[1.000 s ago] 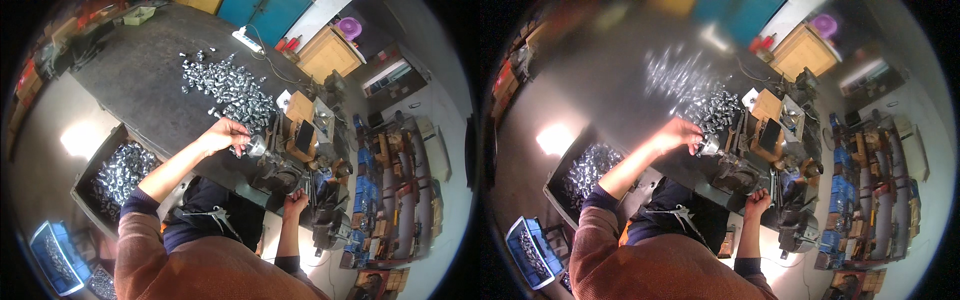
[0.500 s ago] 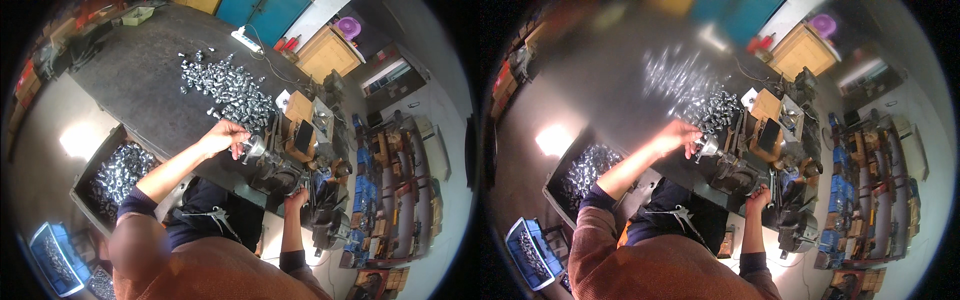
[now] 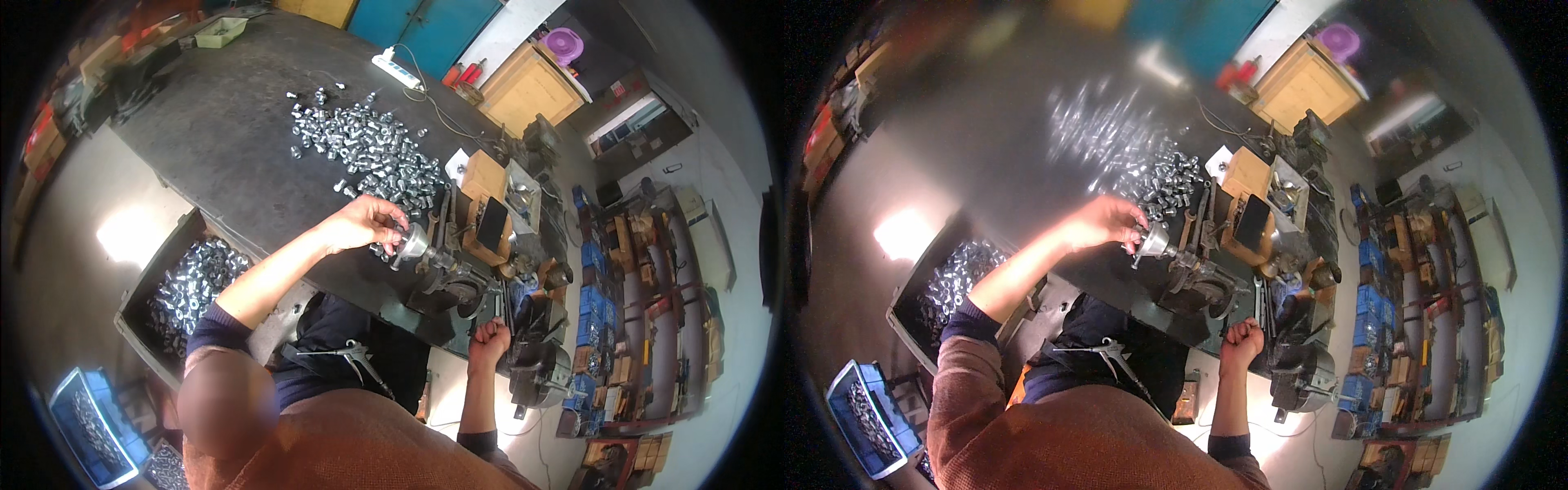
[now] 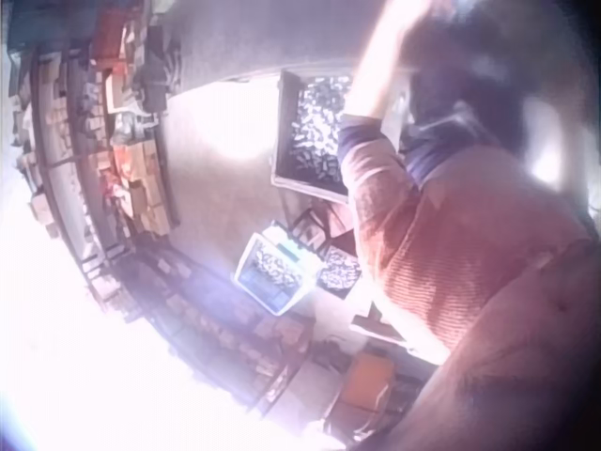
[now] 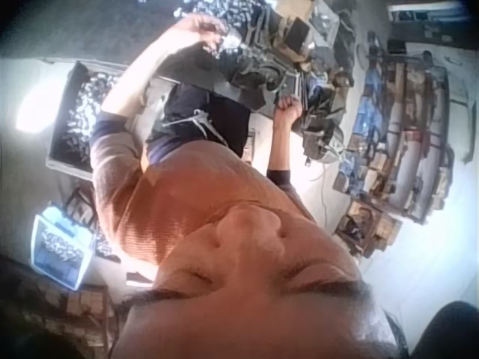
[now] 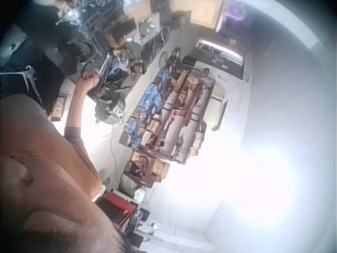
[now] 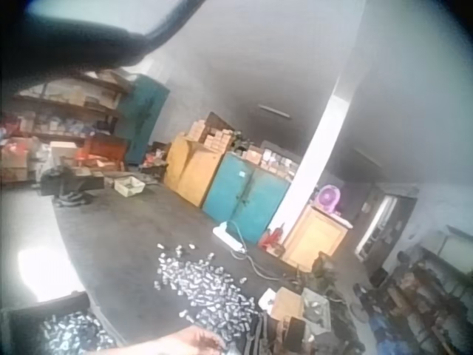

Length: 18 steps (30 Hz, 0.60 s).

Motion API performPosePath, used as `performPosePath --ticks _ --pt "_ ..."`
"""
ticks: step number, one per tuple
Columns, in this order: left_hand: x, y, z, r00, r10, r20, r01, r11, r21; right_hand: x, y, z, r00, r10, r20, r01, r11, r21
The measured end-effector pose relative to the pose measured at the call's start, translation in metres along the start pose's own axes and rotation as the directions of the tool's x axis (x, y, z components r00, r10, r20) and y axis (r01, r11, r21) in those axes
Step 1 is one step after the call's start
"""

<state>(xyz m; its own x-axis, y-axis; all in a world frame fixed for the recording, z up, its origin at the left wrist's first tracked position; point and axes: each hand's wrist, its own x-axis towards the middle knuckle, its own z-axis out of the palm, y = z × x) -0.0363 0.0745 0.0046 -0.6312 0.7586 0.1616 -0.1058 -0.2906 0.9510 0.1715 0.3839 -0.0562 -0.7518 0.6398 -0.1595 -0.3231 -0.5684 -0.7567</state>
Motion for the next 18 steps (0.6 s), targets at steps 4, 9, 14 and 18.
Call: performPosePath --ticks 4,9,14,18 --pt "-0.005 0.004 0.005 0.999 0.022 -0.036 -0.021 1.000 0.022 -0.005 -0.028 0.021 0.991 -0.019 0.129 0.022 1.000 -0.020" --pt "-0.004 -0.010 0.004 0.994 0.034 -0.107 -0.038 0.999 -0.035 0.046 -0.045 0.058 0.983 -0.115 0.146 0.116 0.993 0.004" --pt "0.000 -0.014 0.014 0.984 0.038 -0.176 -0.050 0.997 -0.059 0.118 -0.006 0.033 0.989 -0.103 0.102 0.088 0.985 0.149" --pt "-0.002 -0.018 0.014 0.976 0.031 -0.217 -0.044 0.997 -0.059 0.072 0.021 0.060 0.905 -0.088 -0.416 -0.052 0.948 -0.314"
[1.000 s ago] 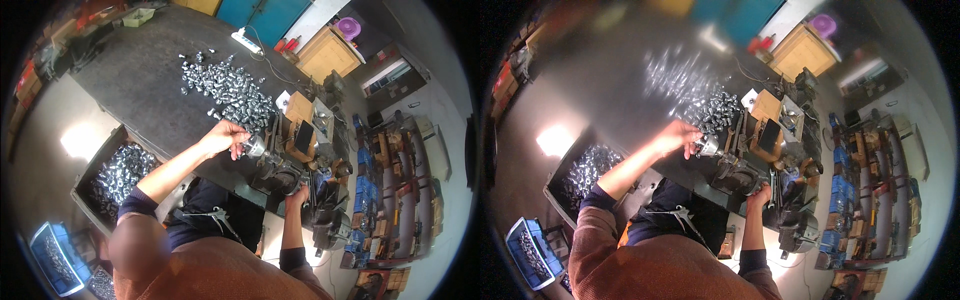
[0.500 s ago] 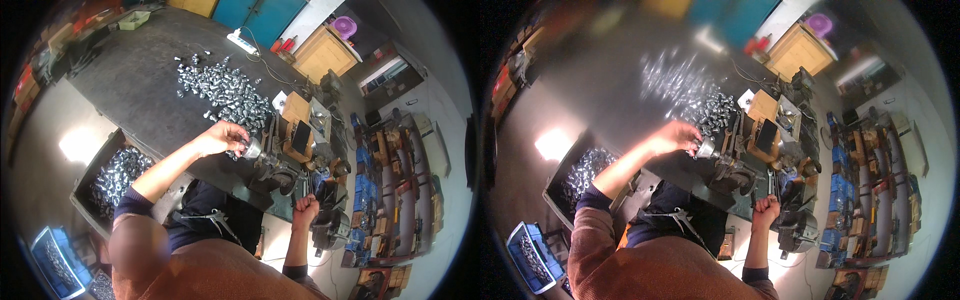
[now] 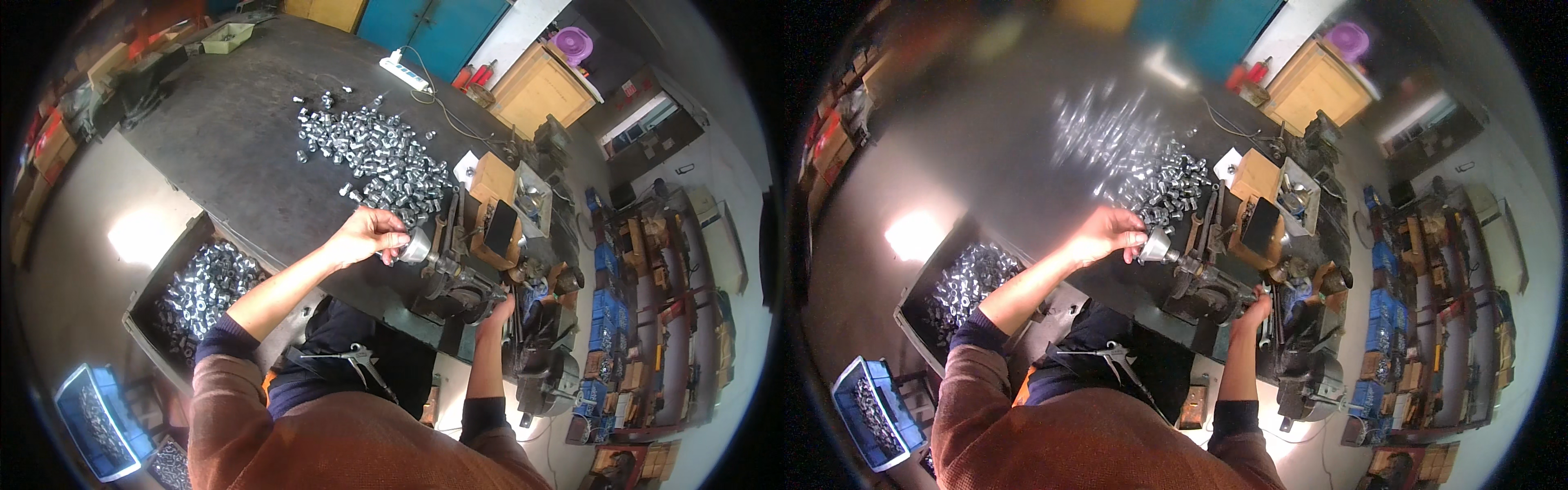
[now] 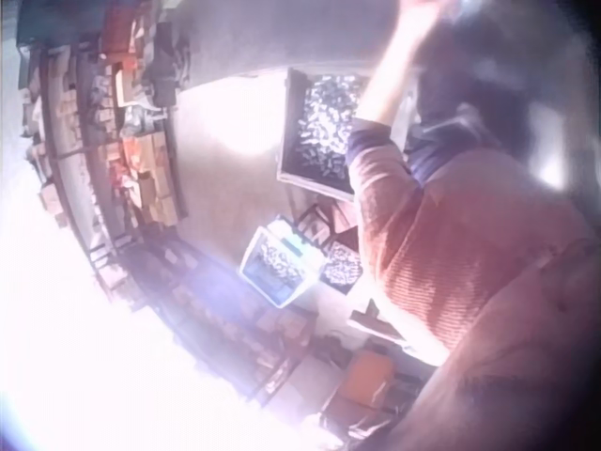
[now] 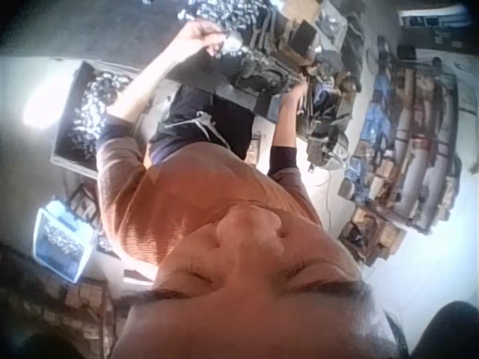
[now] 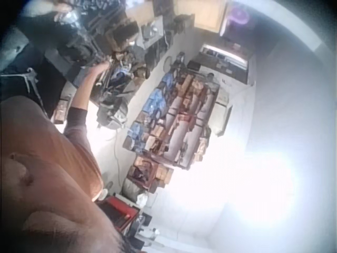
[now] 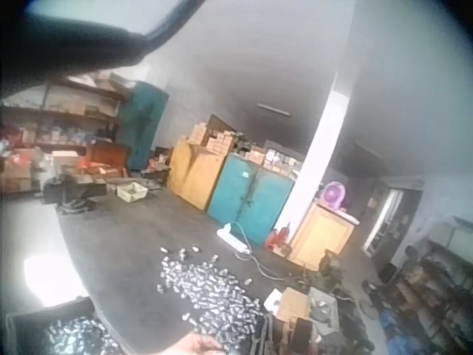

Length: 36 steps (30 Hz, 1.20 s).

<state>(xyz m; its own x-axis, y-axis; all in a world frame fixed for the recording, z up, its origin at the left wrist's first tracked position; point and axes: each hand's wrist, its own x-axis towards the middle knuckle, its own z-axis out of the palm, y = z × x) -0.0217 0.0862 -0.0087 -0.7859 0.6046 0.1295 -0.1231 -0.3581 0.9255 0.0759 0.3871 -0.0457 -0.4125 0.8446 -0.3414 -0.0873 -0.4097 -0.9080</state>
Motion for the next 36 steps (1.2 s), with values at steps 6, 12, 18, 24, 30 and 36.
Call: performPosePath --ticks 6,12,18,24,30,36 --pt "0.001 0.005 0.004 0.997 -0.070 -0.026 0.070 0.997 0.012 0.059 0.043 -0.066 0.905 0.045 0.424 -0.106 0.987 0.122" --pt "-0.001 0.004 0.010 0.996 0.019 -0.082 -0.023 0.999 -0.045 0.047 0.030 -0.034 0.974 0.020 0.227 -0.018 1.000 -0.011" --pt "0.000 0.004 0.018 0.983 0.053 -0.175 -0.048 0.998 0.035 0.090 0.000 -0.013 0.887 -0.126 0.444 0.072 0.988 0.137" --pt "-0.002 0.000 0.006 0.994 0.011 -0.110 -0.013 1.000 -0.021 -0.006 -0.061 -0.020 0.823 -0.234 0.518 -0.012 0.905 0.426" --pt "-0.006 0.006 0.009 0.986 -0.044 -0.161 0.022 0.990 -0.138 -0.034 -0.020 -0.090 0.813 -0.083 0.577 -0.118 0.946 0.303" --pt "-0.005 0.006 0.003 0.988 0.027 -0.150 -0.032 0.999 -0.036 0.031 0.026 -0.024 0.979 0.006 0.203 -0.024 0.996 0.090"
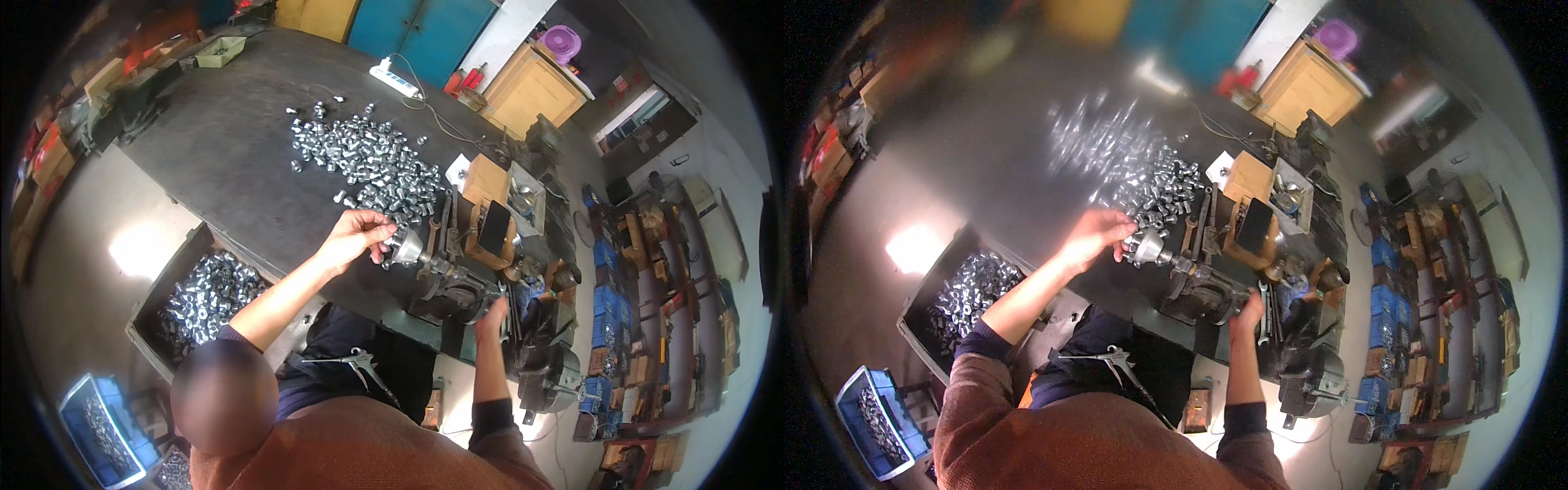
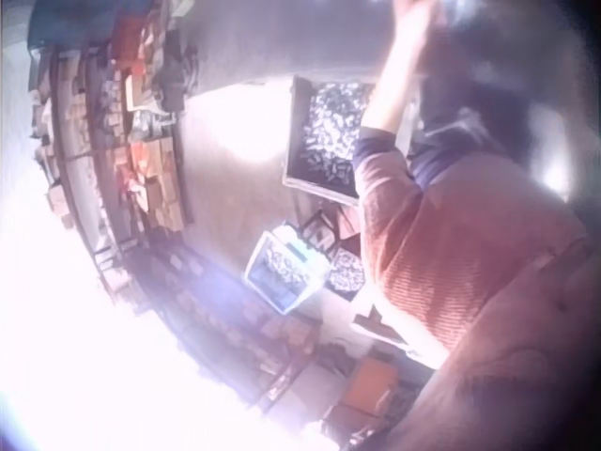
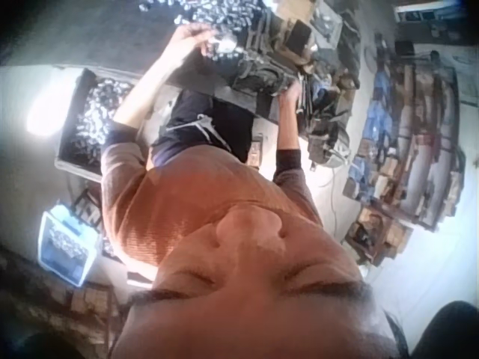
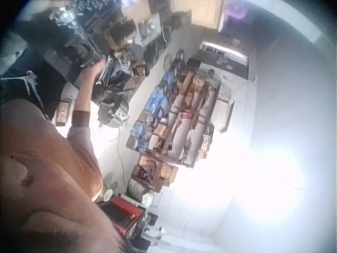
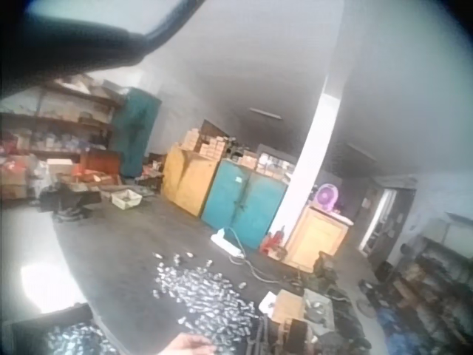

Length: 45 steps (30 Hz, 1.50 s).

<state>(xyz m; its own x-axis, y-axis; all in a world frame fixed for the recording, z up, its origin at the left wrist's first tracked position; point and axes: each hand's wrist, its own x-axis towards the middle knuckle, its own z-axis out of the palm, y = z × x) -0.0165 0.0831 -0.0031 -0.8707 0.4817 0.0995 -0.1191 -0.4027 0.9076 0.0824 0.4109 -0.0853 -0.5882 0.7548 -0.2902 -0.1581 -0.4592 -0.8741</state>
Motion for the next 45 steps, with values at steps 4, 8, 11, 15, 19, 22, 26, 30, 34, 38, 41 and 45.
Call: performPosePath --ticks 4,8,11,15,19,22,26,30,34,38,41,45 --pt "-0.011 0.012 -0.021 0.999 0.018 -0.046 -0.012 0.992 0.128 0.010 -0.049 0.034 0.943 -0.265 0.204 0.285 0.955 -0.080" --pt "-0.069 0.022 -0.079 0.974 -0.069 -0.215 0.150 0.910 0.386 -0.043 -0.080 0.017 0.834 -0.395 0.385 0.293 0.908 0.298" --pt "-0.132 0.015 -0.126 0.893 -0.098 -0.440 0.361 0.740 0.568 -0.080 -0.075 -0.010 0.783 -0.420 0.459 0.308 0.903 0.301" --pt "-0.194 0.007 -0.169 0.917 0.016 -0.399 0.397 -0.124 0.909 -0.078 -0.032 -0.054 0.864 -0.167 0.475 0.083 0.977 0.194" --pt "-0.137 0.011 -0.104 0.974 0.102 -0.202 0.199 0.039 0.979 -0.034 0.005 -0.056 0.952 -0.102 0.290 0.081 0.993 0.083" --pt "-0.076 -0.006 -0.041 0.969 0.159 0.188 -0.197 0.040 0.980 -0.018 0.005 -0.029 0.994 -0.085 0.071 0.083 0.996 0.031" --pt "-0.011 -0.047 0.001 0.945 -0.034 0.325 -0.325 -0.016 0.945 -0.015 0.005 -0.034 0.988 -0.045 0.150 0.042 0.999 0.024" --pt "0.003 -0.062 -0.005 0.940 -0.122 0.318 -0.332 -0.119 0.936 -0.031 0.010 -0.043 0.977 -0.050 0.206 0.034 0.996 0.082" --pt "-0.002 -0.071 -0.011 0.926 -0.017 0.376 -0.375 -0.133 0.917 -0.045 0.004 -0.049 0.977 -0.016 0.215 -0.028 0.979 0.202" --pt "-0.007 -0.073 -0.017 0.926 0.035 0.377 -0.372 -0.098 0.923 -0.043 0.005 -0.053 0.975 0.018 0.220 -0.066 0.975 0.211" --pt "-0.007 -0.073 -0.022 0.935 0.033 0.353 -0.351 -0.063 0.934 -0.044 0.003 -0.050 0.978 0.019 0.207 -0.054 0.985 0.164" --pt "-0.009 -0.065 -0.024 0.941 0.023 0.337 -0.335 -0.063 0.940 -0.051 -0.002 -0.046 0.984 0.020 0.175 -0.047 0.988 0.147"
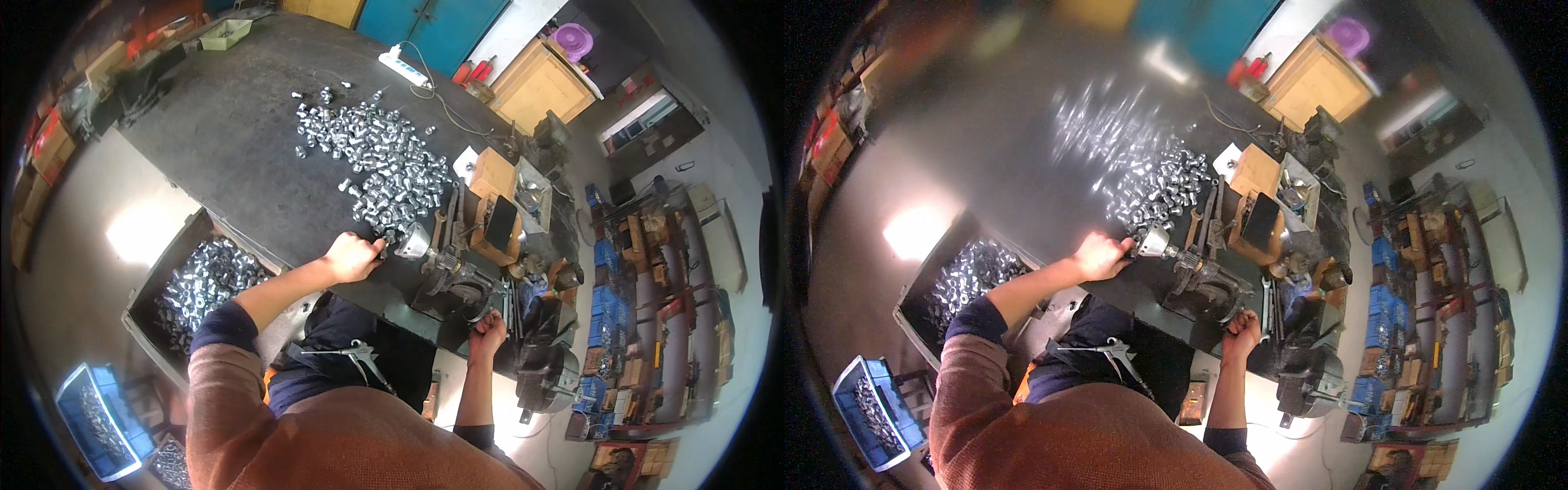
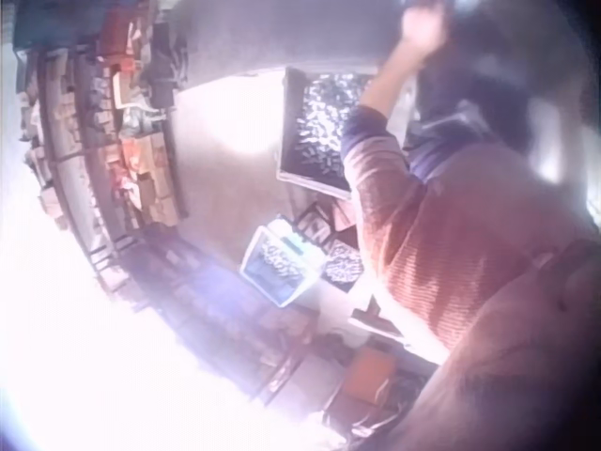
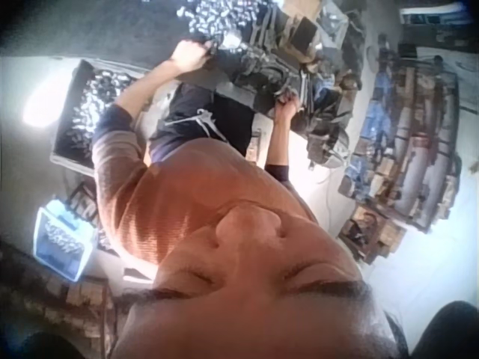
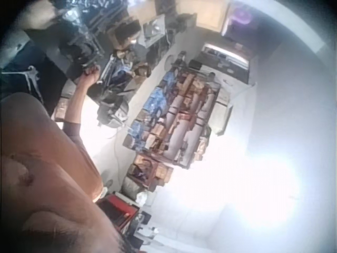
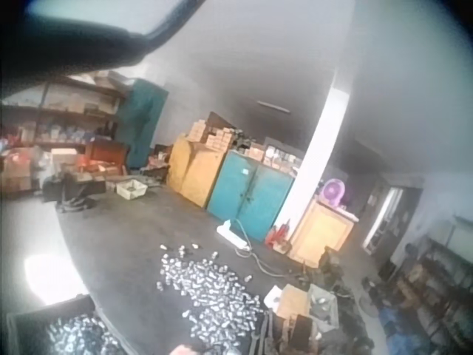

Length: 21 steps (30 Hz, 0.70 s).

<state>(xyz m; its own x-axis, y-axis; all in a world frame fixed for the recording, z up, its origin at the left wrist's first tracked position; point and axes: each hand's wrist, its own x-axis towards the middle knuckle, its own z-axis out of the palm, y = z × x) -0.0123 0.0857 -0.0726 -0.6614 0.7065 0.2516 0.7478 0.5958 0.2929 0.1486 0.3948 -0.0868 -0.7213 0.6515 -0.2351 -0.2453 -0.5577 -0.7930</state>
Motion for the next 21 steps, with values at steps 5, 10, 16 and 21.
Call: performPosePath --ticks 5,10,16,21 --pt "-0.010 -0.006 0.002 0.989 -0.010 -0.144 -0.007 0.993 -0.116 -0.002 0.001 0.000 0.999 -0.029 0.022 0.030 0.999 -0.024" --pt "-0.012 -0.002 -0.031 0.943 -0.313 0.112 0.134 0.050 -0.990 -0.003 0.001 -0.007 0.999 -0.036 0.039 0.036 0.999 0.002" --pt "0.005 0.010 -0.075 0.983 -0.184 -0.009 -0.009 0.000 -1.000 -0.002 0.000 -0.009 0.999 -0.045 0.018 0.045 0.998 -0.037" --pt "0.017 0.005 -0.065 0.987 -0.140 0.072 0.080 0.056 -0.995 -0.001 0.002 -0.012 0.995 -0.074 0.070 0.077 0.996 -0.043"
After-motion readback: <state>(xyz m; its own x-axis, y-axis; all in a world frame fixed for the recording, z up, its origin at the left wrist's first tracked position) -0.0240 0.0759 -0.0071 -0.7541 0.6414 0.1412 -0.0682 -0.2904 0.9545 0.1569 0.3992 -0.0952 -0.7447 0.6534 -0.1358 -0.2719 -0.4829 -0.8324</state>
